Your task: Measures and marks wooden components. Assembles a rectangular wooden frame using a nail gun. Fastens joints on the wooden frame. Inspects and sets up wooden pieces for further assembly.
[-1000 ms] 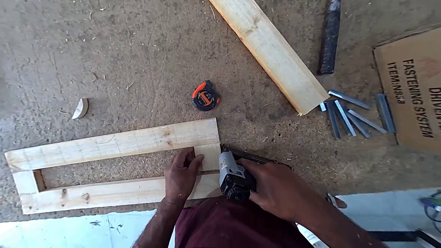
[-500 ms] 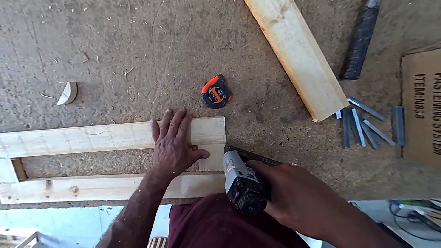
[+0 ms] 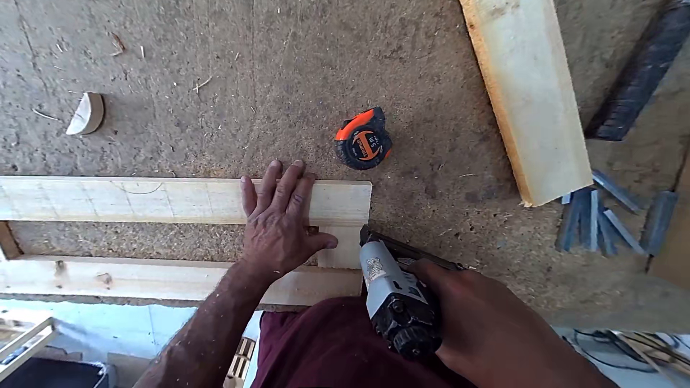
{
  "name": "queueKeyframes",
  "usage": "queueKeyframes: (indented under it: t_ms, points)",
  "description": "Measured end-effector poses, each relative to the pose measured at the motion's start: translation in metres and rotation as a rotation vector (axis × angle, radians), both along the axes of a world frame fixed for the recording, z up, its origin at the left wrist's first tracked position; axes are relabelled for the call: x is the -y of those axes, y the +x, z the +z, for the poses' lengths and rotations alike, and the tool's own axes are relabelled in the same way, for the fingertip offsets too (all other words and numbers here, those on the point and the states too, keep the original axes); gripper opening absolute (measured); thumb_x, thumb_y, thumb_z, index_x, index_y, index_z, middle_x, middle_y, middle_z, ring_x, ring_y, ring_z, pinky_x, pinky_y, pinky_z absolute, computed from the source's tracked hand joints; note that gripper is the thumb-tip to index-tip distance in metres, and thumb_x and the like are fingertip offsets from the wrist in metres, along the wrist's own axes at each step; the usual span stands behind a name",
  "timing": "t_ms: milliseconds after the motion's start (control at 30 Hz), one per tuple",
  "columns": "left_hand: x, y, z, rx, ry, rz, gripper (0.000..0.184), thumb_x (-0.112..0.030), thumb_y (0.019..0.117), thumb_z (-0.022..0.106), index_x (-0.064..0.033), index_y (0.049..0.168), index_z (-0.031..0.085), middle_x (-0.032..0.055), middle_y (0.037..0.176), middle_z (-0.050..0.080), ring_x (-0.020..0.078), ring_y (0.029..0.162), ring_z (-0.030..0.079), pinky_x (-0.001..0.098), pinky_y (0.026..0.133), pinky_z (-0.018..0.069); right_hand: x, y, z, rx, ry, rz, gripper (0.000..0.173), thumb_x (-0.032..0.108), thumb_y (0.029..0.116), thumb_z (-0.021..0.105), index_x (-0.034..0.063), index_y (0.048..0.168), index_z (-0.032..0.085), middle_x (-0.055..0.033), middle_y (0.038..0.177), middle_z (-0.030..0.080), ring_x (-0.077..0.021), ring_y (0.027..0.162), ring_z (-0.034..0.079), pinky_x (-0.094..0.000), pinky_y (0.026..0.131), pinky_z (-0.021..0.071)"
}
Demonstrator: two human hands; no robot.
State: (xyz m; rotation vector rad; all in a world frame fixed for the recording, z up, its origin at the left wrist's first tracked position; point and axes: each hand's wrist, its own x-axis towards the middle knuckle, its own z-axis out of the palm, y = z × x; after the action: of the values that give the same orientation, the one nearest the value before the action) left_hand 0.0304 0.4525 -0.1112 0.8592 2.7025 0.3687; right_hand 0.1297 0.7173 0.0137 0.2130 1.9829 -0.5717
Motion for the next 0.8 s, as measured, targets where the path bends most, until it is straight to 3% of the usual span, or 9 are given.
queueKeyframes:
  t_ms: [67, 167, 300, 467, 633, 800]
  points:
    - [0.0, -0.001, 0.001, 0.006, 0.001, -0.001, 0.117, -0.097, 0.0621, 0.059, -0.0196, 0.15, 0.052, 0.0044, 0.165, 0.038, 0.0345, 0.156, 0.023, 0.0744, 0.12, 0.0084, 0.002, -0.002, 0.005, -0.057, -0.03, 0.012, 0.05, 0.049, 0.0768, 0.075, 0.0136, 0.11, 0.066, -0.0097, 0.071, 0.067, -0.0341, 0.066, 0.07, -0.0567, 0.052, 0.0531]
    - [0.001, -0.002, 0.0, -0.006, 0.013, -0.006, 0.114, -0.096, 0.0649, 0.058, -0.0199, 0.149, 0.053, 0.0046, 0.164, 0.039, 0.0341, 0.156, 0.024, 0.0732, 0.12, 0.0084, 0.015, -0.009, 0.011, -0.177, -0.1, 0.039, 0.057, 0.047, 0.0792, 0.076, 0.0113, 0.123, 0.067, -0.0113, 0.071, 0.069, -0.0354, 0.061, 0.069, -0.0569, 0.049, 0.0526]
    - [0.001, -0.004, 0.001, 0.018, 0.051, -0.023, 0.089, -0.07, 0.0781, 0.066, -0.0189, 0.15, 0.052, 0.0042, 0.165, 0.038, 0.034, 0.156, 0.024, 0.073, 0.12, 0.006, 0.041, -0.019, 0.001, -0.326, -0.119, 0.074, 0.043, 0.044, 0.0787, 0.071, 0.0142, 0.11, 0.068, -0.0037, 0.062, 0.061, -0.0269, 0.052, 0.065, -0.0485, 0.041, 0.0496]
    - [0.002, -0.004, 0.002, 0.036, 0.037, -0.036, 0.087, -0.055, 0.0755, 0.074, -0.0203, 0.151, 0.05, 0.0029, 0.166, 0.036, 0.0335, 0.157, 0.022, 0.0729, 0.12, 0.0057, 0.051, -0.02, -0.008, -0.307, -0.117, 0.127, 0.043, 0.042, 0.0759, 0.071, 0.0135, 0.108, 0.068, -0.0031, 0.06, 0.06, -0.0261, 0.051, 0.064, -0.0468, 0.042, 0.0494]
    - [0.002, -0.003, 0.001, 0.031, 0.052, -0.039, 0.087, -0.053, 0.0761, 0.073, -0.0199, 0.153, 0.048, 0.0027, 0.167, 0.035, 0.0328, 0.157, 0.021, 0.0719, 0.12, 0.0048, 0.059, -0.02, -0.004, -0.285, -0.052, 0.154, 0.042, 0.039, 0.073, 0.073, 0.0139, 0.105, 0.067, -0.0033, 0.059, 0.059, -0.0265, 0.051, 0.064, -0.0464, 0.041, 0.0489]
    - [0.003, -0.003, 0.0, 0.023, 0.063, -0.038, 0.097, -0.06, 0.0699, 0.078, -0.0195, 0.153, 0.048, 0.0029, 0.167, 0.035, 0.0327, 0.157, 0.021, 0.0716, 0.121, 0.0039, 0.059, -0.025, 0.003, -0.167, -0.01, 0.146, 0.041, 0.038, 0.0736, 0.073, 0.0118, 0.104, 0.065, -0.0051, 0.062, 0.061, -0.028, 0.056, 0.067, -0.0464, 0.046, 0.0507]
